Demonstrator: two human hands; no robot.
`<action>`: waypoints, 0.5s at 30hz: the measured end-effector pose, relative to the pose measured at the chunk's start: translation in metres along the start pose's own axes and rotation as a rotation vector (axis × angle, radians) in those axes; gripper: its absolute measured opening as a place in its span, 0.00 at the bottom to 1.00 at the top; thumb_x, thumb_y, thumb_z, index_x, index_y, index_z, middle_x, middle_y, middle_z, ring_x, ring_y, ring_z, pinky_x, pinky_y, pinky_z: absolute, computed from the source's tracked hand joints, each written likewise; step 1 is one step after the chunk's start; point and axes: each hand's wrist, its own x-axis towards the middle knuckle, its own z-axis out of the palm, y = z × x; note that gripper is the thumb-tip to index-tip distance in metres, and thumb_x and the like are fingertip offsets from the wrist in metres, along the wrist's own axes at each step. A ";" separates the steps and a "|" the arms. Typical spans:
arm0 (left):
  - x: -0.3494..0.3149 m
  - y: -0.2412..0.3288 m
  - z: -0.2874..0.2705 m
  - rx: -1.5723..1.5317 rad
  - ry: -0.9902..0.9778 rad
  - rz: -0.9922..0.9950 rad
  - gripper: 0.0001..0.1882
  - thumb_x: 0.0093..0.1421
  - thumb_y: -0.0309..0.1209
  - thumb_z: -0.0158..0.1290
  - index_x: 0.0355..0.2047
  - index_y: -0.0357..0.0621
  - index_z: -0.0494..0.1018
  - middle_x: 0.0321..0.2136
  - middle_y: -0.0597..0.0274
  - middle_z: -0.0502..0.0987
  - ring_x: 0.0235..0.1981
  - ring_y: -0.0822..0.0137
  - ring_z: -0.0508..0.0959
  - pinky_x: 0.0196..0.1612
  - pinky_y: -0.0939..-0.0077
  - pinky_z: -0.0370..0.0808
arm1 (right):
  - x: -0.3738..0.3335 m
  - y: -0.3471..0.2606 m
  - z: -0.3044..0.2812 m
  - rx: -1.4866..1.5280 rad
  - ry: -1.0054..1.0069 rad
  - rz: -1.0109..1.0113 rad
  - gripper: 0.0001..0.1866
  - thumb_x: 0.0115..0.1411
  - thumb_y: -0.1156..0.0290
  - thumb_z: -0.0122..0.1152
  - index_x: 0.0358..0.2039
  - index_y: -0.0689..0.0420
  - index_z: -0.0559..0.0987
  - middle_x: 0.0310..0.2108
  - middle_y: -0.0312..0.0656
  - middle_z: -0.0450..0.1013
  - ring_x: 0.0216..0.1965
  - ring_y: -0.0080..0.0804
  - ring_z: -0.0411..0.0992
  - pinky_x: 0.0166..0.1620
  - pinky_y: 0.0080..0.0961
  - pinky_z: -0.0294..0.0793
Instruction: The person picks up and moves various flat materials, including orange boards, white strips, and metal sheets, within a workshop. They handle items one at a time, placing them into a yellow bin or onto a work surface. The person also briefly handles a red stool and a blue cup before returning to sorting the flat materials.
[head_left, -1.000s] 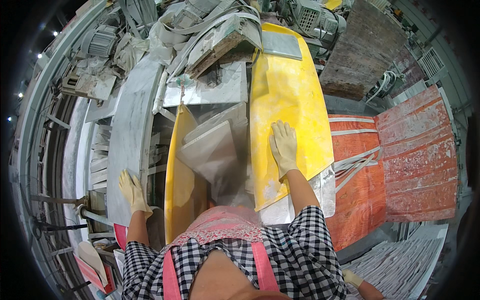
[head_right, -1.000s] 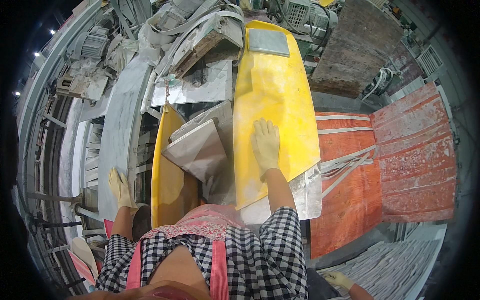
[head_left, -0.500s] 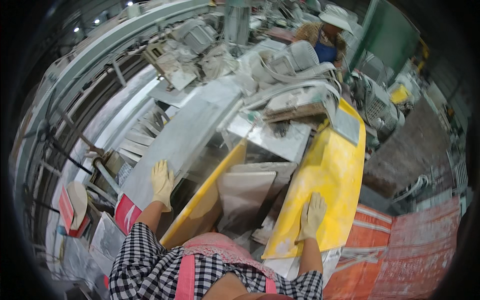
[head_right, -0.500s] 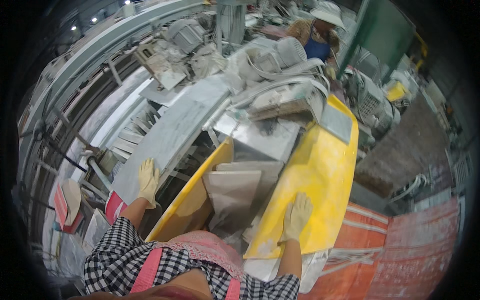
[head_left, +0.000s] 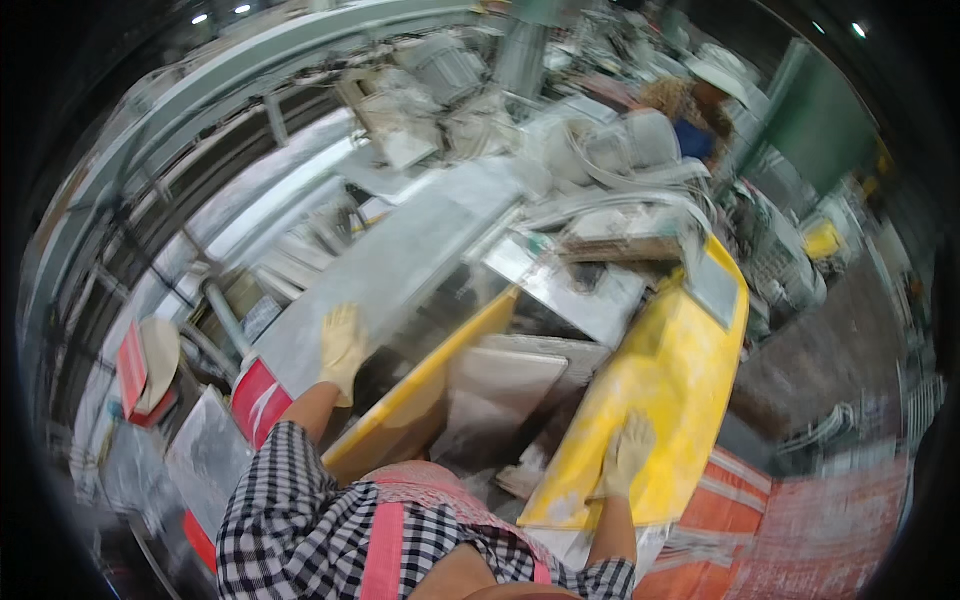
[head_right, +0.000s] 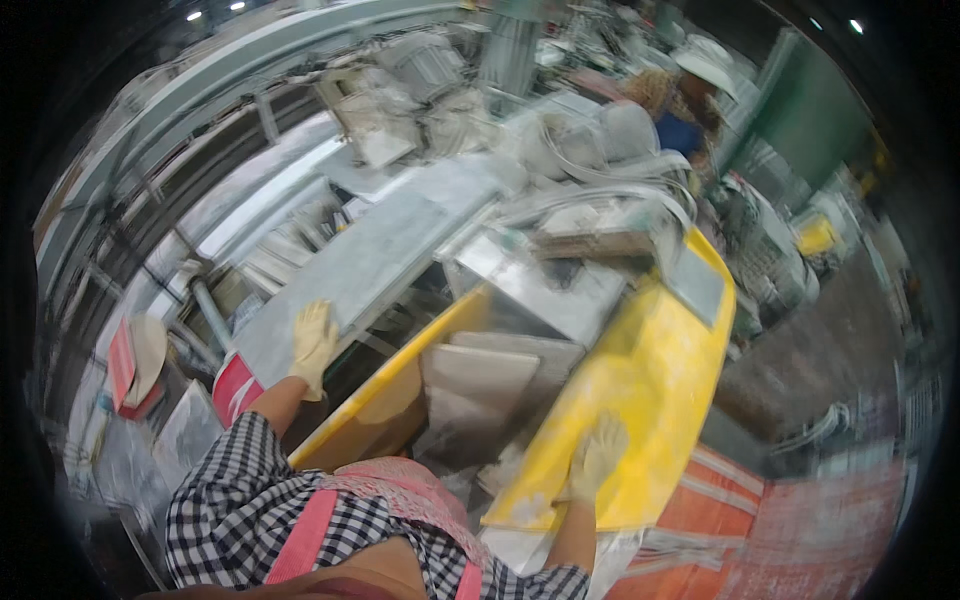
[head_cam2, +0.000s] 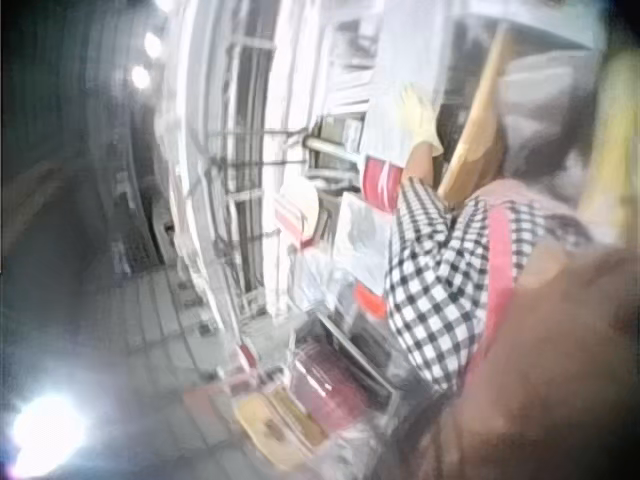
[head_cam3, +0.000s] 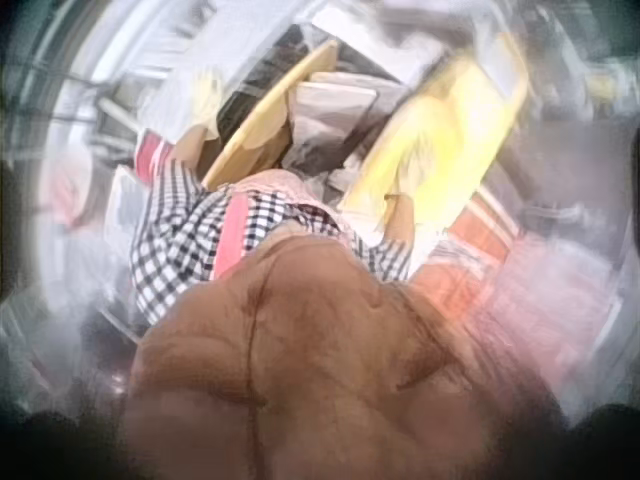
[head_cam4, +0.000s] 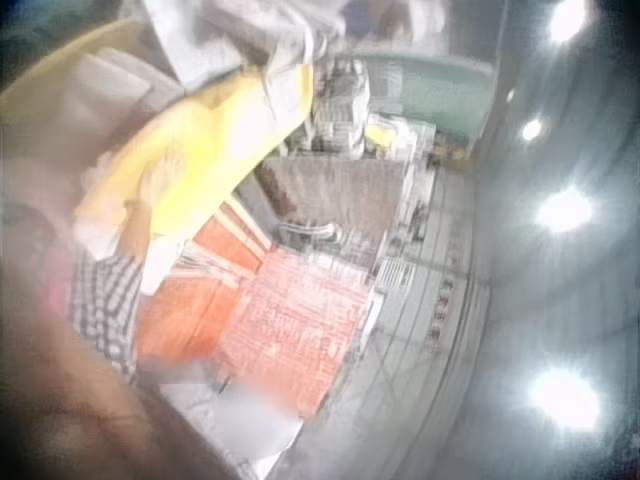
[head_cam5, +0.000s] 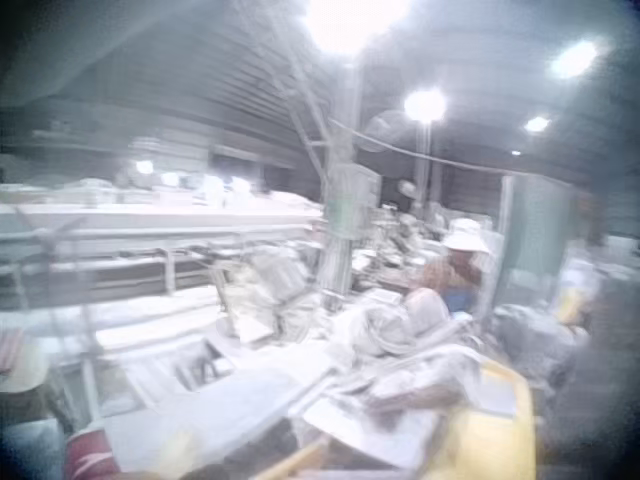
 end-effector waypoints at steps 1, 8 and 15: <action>0.002 -0.003 0.001 -0.040 0.022 0.040 0.30 0.62 0.37 0.51 0.63 0.36 0.66 0.63 0.44 0.68 0.66 0.46 0.64 0.70 0.51 0.55 | -0.001 0.000 -0.001 0.020 0.005 0.043 0.25 0.64 0.67 0.50 0.60 0.62 0.72 0.63 0.55 0.66 0.64 0.56 0.61 0.69 0.49 0.54; 0.011 -0.019 0.010 0.053 -0.026 0.118 0.28 0.68 0.37 0.46 0.64 0.35 0.65 0.64 0.44 0.66 0.66 0.45 0.63 0.69 0.53 0.55 | 0.008 -0.005 -0.003 -0.116 -0.029 0.108 0.22 0.62 0.70 0.50 0.56 0.60 0.74 0.60 0.52 0.69 0.61 0.51 0.65 0.66 0.45 0.61; 0.013 -0.031 0.015 0.123 -0.021 0.186 0.26 0.70 0.38 0.47 0.63 0.35 0.66 0.63 0.42 0.67 0.64 0.43 0.65 0.67 0.54 0.59 | 0.014 -0.007 -0.004 -0.187 0.003 0.110 0.18 0.63 0.67 0.52 0.53 0.57 0.73 0.56 0.45 0.70 0.57 0.46 0.65 0.62 0.44 0.63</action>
